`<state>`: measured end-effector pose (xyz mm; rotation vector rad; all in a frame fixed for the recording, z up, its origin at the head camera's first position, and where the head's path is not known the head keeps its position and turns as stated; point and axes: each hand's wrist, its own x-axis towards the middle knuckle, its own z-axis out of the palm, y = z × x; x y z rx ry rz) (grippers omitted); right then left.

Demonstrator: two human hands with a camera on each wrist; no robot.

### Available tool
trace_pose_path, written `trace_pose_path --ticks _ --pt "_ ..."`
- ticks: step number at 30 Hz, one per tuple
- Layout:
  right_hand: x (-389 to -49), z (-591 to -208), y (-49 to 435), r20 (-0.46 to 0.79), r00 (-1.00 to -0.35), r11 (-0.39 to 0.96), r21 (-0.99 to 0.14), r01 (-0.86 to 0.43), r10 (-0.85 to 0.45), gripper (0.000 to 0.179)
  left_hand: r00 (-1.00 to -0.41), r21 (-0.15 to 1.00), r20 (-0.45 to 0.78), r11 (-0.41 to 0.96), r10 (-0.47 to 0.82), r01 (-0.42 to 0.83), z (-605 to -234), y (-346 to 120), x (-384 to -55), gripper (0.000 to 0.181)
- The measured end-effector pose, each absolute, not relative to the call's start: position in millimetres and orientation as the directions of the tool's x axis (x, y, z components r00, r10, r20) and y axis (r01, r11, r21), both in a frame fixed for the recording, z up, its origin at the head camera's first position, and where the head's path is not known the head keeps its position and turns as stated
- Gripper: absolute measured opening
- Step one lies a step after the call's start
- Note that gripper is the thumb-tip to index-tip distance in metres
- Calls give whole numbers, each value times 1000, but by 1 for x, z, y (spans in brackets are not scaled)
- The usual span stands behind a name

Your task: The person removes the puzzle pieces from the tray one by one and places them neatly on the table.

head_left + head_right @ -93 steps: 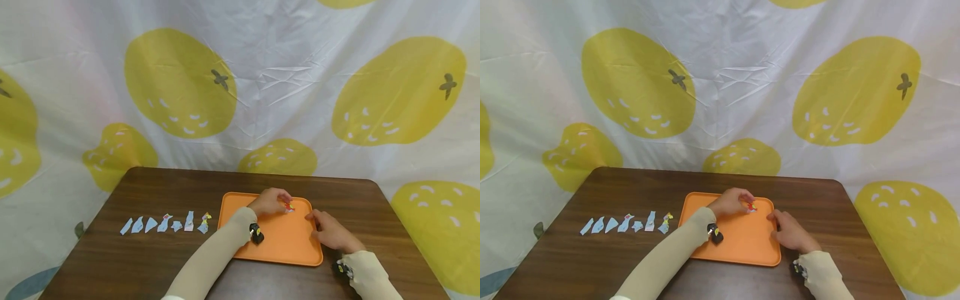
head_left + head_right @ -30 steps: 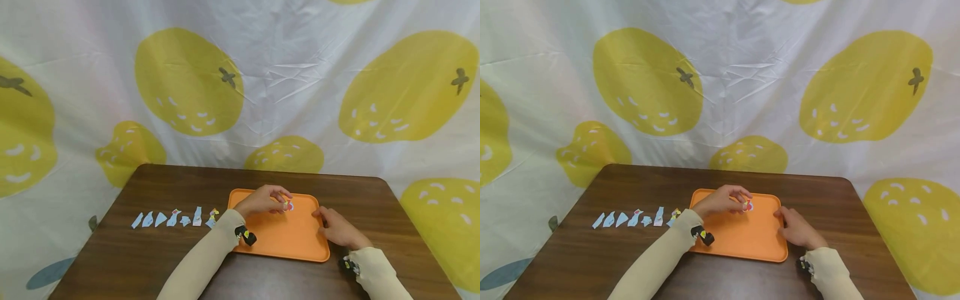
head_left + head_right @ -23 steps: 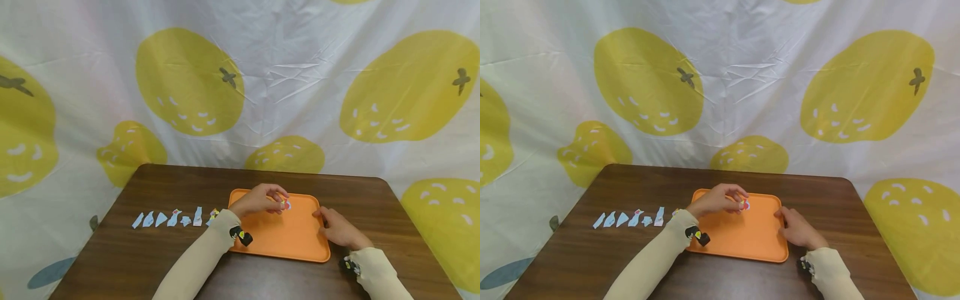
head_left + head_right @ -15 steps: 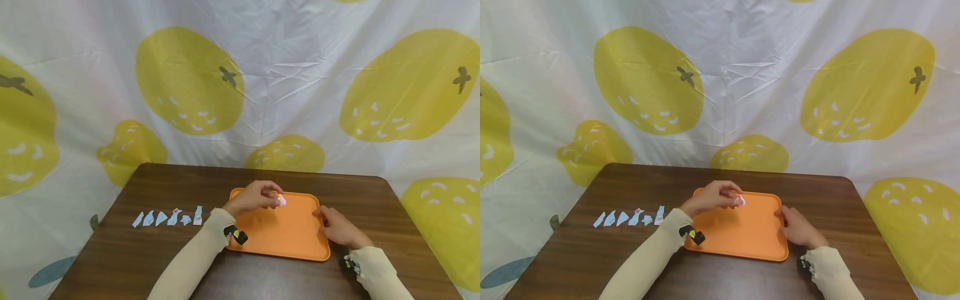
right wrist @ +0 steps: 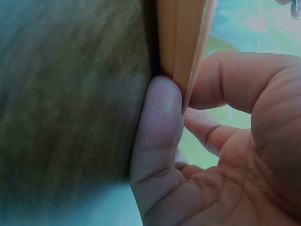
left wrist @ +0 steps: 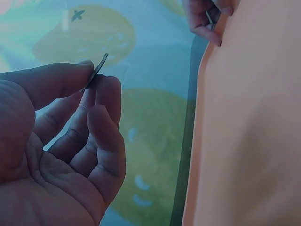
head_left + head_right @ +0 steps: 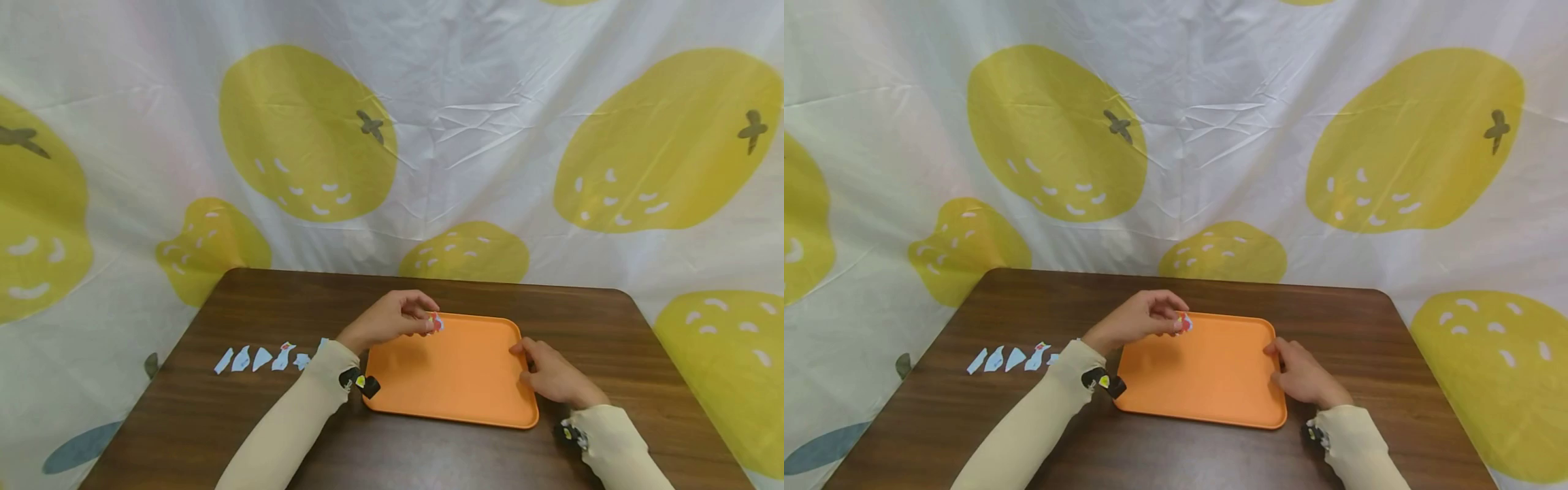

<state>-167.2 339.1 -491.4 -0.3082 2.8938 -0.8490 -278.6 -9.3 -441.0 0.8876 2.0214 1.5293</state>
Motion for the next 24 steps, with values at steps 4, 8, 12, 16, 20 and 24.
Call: trace_pose_path --ticks 4,8,12,16,20,24 --pt "-168 -490 340 -50 -975 828 -539 -157 -218 44 -701 967 34 154 712 203 -436 -21 -280 29" --pt "-168 -493 340 -52 -974 823 -546 -159 -223 43 -723 958 41 180 690 226 -434 -36 -280 27" --pt "-167 -495 339 -50 -973 814 -559 -158 -223 42 -754 946 36 220 655 237 -438 -55 -282 26" --pt "-167 -495 338 -41 -975 813 -560 -157 -217 43 -780 949 29 227 625 218 -442 -74 -284 28" --pt "-167 -495 339 -38 -975 817 -554 -160 -217 43 -804 959 14 219 594 178 -442 -92 -287 29" --pt "-168 -496 339 -27 -976 819 -549 -168 -218 43 -832 962 15 218 555 162 -442 -110 -288 30"
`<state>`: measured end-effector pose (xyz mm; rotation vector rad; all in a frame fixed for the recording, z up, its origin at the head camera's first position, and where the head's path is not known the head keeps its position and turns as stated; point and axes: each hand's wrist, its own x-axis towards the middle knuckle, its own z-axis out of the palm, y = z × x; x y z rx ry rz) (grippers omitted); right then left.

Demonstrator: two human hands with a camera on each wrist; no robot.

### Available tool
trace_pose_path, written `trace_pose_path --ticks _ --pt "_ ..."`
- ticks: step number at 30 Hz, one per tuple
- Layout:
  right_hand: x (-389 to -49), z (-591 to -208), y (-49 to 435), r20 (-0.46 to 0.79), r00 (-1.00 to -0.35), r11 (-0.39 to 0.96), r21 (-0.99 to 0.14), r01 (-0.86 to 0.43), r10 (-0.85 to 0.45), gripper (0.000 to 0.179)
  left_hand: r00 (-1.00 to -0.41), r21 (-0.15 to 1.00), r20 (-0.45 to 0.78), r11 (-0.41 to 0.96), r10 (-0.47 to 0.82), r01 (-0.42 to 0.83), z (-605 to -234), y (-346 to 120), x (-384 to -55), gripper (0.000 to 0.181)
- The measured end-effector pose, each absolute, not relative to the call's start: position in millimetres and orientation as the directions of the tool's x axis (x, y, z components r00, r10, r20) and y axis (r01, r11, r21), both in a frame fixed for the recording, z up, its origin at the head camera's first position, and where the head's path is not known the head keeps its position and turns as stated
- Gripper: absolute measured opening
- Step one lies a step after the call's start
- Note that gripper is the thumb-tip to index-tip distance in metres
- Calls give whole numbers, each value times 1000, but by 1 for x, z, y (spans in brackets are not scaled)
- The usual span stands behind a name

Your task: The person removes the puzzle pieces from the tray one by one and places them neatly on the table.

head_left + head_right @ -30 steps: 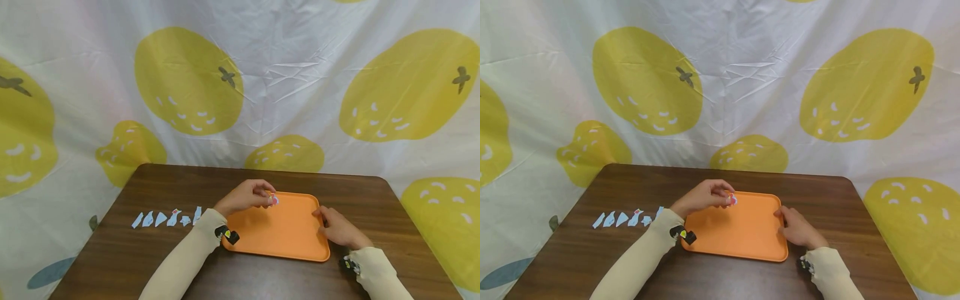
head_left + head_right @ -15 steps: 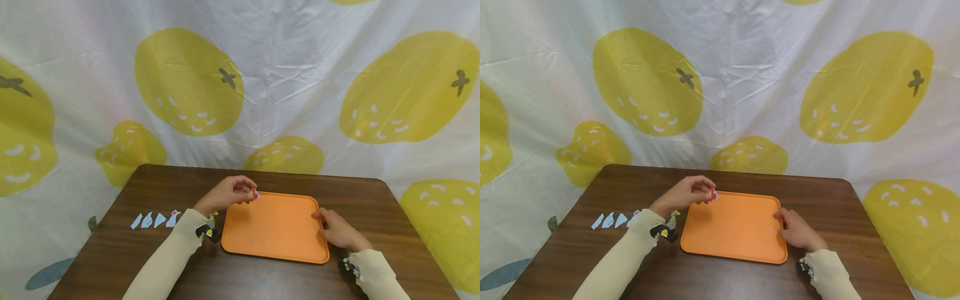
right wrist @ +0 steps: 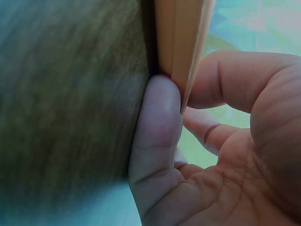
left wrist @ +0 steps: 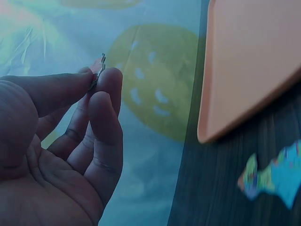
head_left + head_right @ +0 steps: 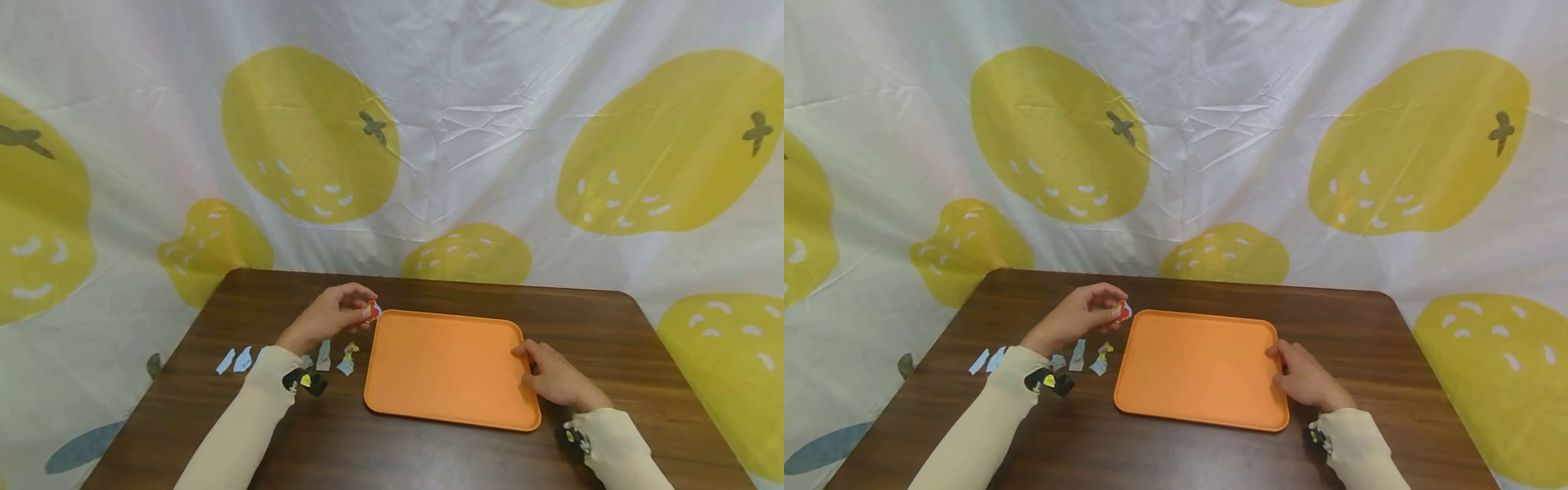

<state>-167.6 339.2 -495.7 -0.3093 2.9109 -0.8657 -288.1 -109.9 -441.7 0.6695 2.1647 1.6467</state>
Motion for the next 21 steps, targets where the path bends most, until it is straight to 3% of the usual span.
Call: trace_pose_path --ticks 21 --pt "-166 -494 338 -32 -977 822 -548 -158 -210 42 -926 948 57 270 372 167 -463 -216 -290 40"
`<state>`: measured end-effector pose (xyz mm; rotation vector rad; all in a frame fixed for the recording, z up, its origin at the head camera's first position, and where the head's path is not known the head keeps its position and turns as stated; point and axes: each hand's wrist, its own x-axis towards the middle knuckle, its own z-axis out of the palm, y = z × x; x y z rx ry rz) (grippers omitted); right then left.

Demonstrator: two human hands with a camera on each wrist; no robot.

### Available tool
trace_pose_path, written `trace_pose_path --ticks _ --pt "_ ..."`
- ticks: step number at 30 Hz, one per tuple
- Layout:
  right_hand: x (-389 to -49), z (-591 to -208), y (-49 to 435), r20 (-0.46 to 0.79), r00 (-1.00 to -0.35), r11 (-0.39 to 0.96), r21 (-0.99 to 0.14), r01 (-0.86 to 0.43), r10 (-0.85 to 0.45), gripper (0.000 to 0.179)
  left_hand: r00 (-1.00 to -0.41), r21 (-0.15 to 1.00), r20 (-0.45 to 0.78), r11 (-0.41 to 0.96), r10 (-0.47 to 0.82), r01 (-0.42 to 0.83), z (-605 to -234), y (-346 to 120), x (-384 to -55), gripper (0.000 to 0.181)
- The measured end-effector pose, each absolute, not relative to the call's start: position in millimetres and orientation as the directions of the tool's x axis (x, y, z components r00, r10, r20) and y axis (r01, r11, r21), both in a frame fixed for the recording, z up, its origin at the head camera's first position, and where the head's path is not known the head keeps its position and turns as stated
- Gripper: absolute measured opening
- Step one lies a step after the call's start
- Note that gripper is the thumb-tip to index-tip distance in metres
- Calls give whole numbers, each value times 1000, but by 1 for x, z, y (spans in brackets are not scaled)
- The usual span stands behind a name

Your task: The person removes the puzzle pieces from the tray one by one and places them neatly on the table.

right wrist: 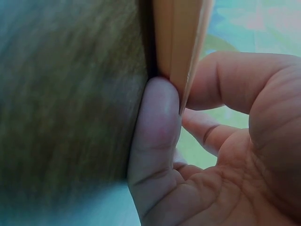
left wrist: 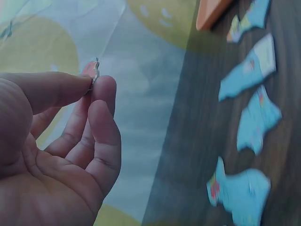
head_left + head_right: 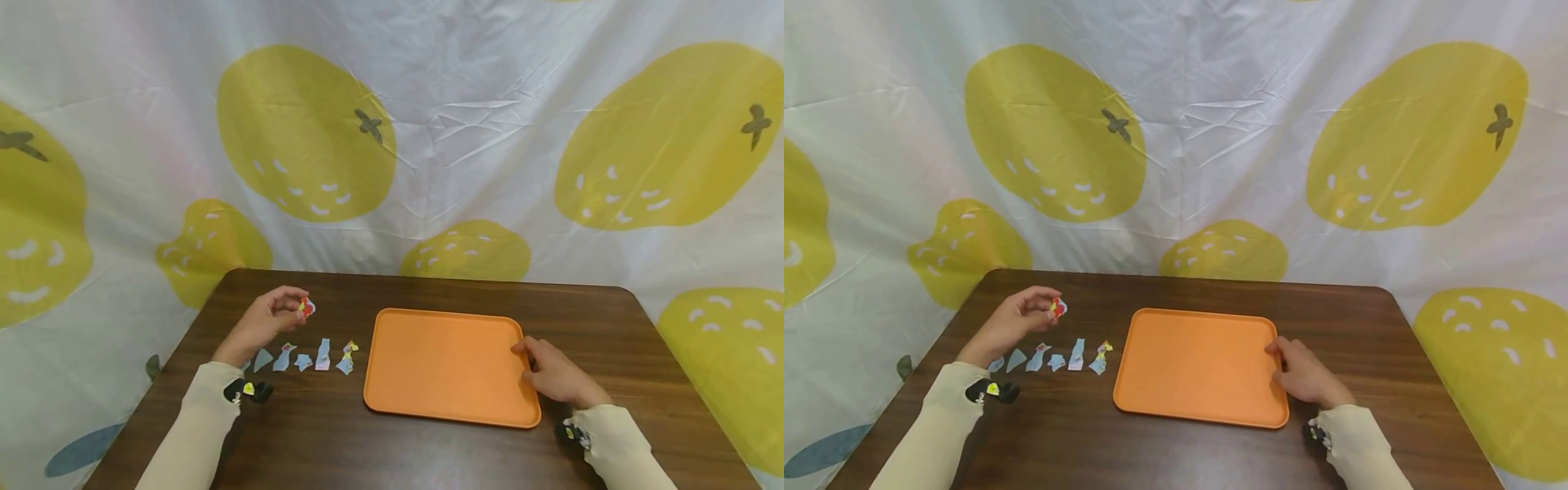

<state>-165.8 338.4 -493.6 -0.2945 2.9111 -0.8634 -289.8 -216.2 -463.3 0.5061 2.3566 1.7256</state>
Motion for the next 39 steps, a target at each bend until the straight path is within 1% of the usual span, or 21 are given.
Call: trace_pose_path --ticks 8,13,17,22,28,33,39 --pt "-166 -493 338 -39 -977 821 -550 -155 -210 42 -956 952 63 269 285 143 -473 -249 -280 43" --pt "-165 -493 338 -44 -976 819 -553 -152 -211 43 -969 933 79 326 236 155 -478 -273 -274 41" --pt "-165 -492 338 -47 -977 822 -550 -149 -209 43 -974 913 114 366 196 180 -484 -294 -272 38" --pt "-164 -490 338 -36 -976 818 -553 -160 -215 43 -981 903 117 394 153 169 -489 -319 -269 34" --pt "-165 -492 339 -55 -978 823 -551 -137 -200 42 -986 852 96 502 135 152 -494 -340 -262 45" --pt "-164 -491 339 -48 -977 814 -562 -145 -207 43 -991 771 79 623 111 131 -500 -354 -255 42" --pt "-165 -492 339 -30 -975 814 -557 -165 -218 43 -990 725 68 676 123 134 -506 -367 -251 35"
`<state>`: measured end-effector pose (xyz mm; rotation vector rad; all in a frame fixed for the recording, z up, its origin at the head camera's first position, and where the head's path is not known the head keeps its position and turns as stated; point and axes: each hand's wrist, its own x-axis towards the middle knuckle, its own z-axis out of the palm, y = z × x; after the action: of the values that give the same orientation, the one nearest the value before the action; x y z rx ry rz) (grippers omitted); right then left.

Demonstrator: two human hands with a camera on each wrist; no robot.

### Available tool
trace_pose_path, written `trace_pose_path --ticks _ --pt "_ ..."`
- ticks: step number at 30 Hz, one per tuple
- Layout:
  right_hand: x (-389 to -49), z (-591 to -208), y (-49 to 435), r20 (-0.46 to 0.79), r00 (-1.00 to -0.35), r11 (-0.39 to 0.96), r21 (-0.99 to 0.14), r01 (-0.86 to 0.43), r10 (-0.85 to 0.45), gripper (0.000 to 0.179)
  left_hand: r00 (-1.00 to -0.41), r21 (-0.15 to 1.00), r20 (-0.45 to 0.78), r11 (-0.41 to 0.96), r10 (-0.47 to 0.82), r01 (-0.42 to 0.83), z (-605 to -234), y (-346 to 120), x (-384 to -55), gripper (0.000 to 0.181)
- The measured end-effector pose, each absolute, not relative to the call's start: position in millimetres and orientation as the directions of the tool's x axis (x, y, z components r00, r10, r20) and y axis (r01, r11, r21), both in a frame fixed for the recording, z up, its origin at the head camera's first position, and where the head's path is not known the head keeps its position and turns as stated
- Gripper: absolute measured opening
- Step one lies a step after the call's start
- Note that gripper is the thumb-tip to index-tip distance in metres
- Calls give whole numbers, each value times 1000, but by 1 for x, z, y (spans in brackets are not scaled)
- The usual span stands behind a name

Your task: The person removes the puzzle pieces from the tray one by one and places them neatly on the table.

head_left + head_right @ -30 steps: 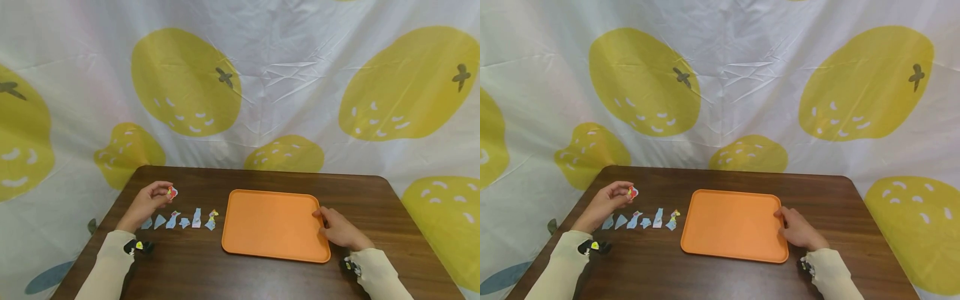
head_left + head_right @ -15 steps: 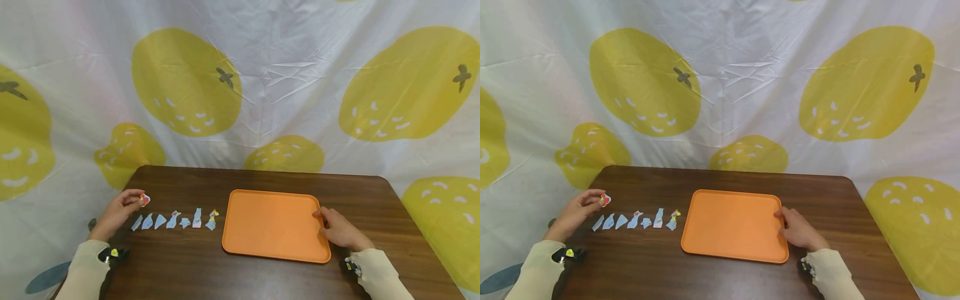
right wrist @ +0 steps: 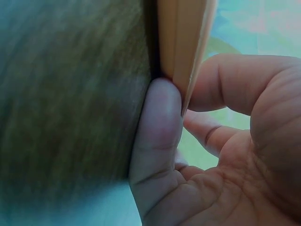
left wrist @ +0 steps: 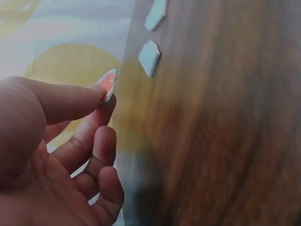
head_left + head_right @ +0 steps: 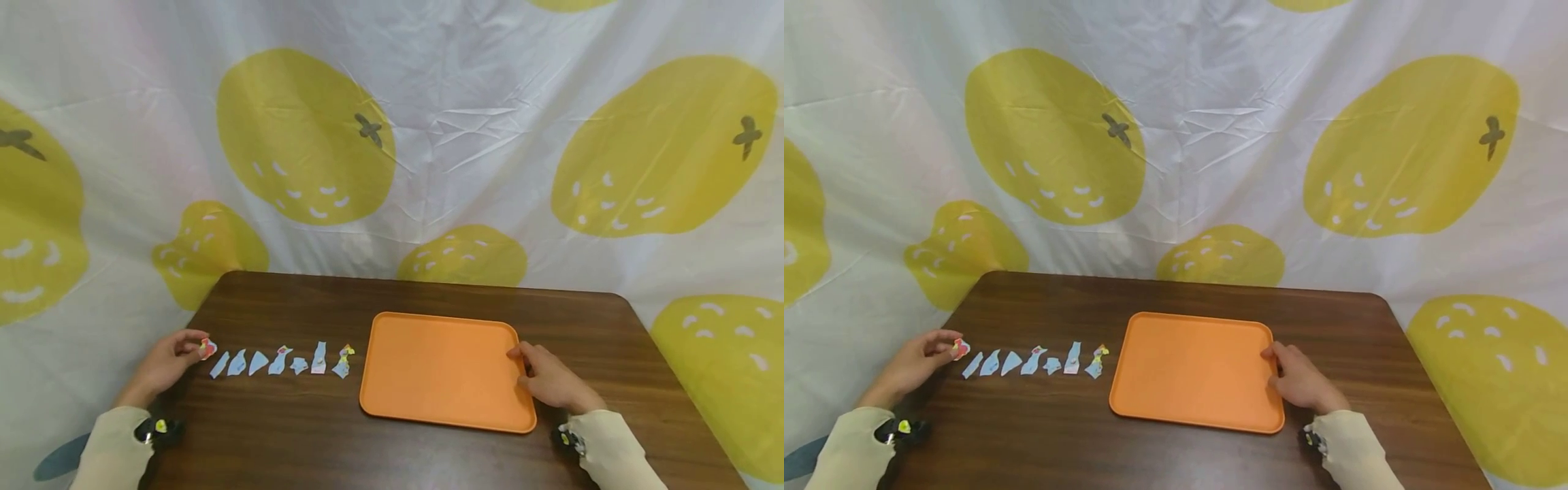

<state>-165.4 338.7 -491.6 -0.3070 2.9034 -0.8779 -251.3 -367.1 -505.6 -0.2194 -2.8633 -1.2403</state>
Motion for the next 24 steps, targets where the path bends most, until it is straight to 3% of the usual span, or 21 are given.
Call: trace_pose_path --ticks 7,24 --pt "-169 -493 337 -21 -977 827 -537 -168 -212 44 -993 698 7 710 116 88 -505 -373 -246 36" --pt "-166 -496 339 -48 -980 825 -548 -135 -193 42 -997 647 21 759 80 75 -512 -372 -247 31"
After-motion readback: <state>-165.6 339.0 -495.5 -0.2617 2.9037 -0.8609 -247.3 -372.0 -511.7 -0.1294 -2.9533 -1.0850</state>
